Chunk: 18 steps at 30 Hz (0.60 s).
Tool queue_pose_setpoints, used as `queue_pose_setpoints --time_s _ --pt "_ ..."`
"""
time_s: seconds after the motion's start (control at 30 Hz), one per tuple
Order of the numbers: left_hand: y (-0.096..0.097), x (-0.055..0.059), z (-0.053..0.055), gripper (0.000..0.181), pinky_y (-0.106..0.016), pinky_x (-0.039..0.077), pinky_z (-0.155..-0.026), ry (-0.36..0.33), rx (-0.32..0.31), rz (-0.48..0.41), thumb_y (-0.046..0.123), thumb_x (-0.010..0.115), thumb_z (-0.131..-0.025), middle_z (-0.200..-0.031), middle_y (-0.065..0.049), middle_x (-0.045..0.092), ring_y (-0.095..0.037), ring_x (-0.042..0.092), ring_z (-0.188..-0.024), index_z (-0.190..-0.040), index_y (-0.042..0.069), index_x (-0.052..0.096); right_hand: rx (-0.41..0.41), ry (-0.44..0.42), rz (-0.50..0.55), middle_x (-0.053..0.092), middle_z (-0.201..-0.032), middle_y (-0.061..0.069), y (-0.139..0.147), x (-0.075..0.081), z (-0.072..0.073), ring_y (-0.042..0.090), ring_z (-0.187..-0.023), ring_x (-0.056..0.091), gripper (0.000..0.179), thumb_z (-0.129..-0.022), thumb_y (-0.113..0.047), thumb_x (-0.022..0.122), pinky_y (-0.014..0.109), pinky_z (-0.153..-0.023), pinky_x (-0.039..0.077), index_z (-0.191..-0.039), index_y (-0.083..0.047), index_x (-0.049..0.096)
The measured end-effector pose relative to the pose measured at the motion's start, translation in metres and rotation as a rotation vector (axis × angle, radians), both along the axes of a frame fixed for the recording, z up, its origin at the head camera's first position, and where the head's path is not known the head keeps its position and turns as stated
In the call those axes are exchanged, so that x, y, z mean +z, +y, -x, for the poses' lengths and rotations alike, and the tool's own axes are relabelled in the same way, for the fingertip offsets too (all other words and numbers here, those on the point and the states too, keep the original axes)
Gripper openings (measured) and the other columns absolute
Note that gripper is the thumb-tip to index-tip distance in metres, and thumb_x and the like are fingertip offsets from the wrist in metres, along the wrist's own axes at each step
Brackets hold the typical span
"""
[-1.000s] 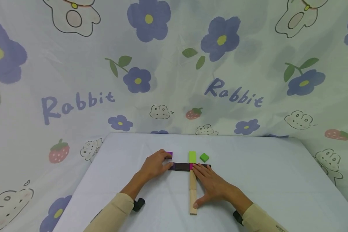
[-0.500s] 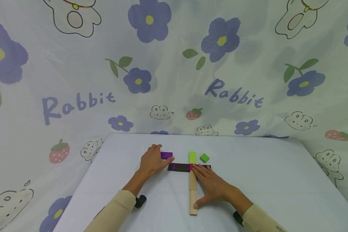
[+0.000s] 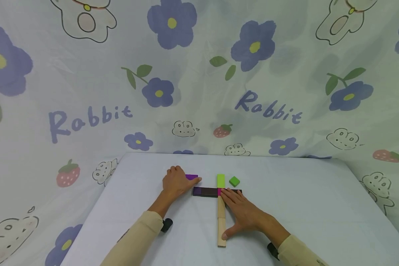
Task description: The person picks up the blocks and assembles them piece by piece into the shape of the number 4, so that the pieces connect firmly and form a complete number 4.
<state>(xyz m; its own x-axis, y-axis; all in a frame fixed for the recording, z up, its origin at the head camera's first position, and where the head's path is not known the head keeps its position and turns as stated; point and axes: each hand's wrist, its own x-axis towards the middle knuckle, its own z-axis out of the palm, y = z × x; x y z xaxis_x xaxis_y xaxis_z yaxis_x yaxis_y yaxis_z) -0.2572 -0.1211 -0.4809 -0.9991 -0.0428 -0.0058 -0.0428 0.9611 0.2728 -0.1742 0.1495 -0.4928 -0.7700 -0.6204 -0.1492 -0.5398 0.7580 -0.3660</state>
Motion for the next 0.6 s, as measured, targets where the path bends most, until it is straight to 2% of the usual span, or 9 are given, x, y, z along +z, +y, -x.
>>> queue_pose_setpoints --time_s 0.13,0.33,0.6 --pt "0.0039 -0.0009 0.0004 0.104 -0.050 0.055 -0.085 -0.013 0.007 0.013 0.075 0.068 -0.076 -0.115 -0.029 0.058 -0.039 0.057 -0.107 -0.124 -0.016 0.053 0.004 0.003 0.007 0.018 -0.168 0.007 0.0005 0.0000 -0.0002 0.027 -0.155 0.012 0.136 -0.062 -0.086 0.072 0.053 -0.122 0.010 -0.161 -0.007 0.023" --pt "0.0059 -0.0039 0.0011 0.099 -0.049 0.055 -0.083 0.006 -0.001 0.020 0.070 0.071 -0.078 -0.110 -0.028 0.059 -0.038 0.058 -0.103 -0.121 -0.017 0.055 0.008 0.009 0.013 0.018 -0.168 0.007 0.0009 0.0007 -0.0006 0.028 -0.154 0.012 0.136 -0.062 -0.086 0.072 0.053 -0.122 0.011 -0.161 -0.007 0.023" --pt "0.0084 -0.0051 0.0018 0.088 -0.048 0.055 -0.084 -0.018 0.010 -0.042 0.063 0.074 -0.081 -0.105 -0.024 0.060 -0.035 0.060 -0.099 -0.119 -0.014 0.057 0.011 0.012 0.021 0.018 -0.168 0.008 0.0013 0.0016 -0.0007 0.028 -0.154 0.013 0.135 -0.063 -0.085 0.072 0.054 -0.122 0.011 -0.161 -0.006 0.023"
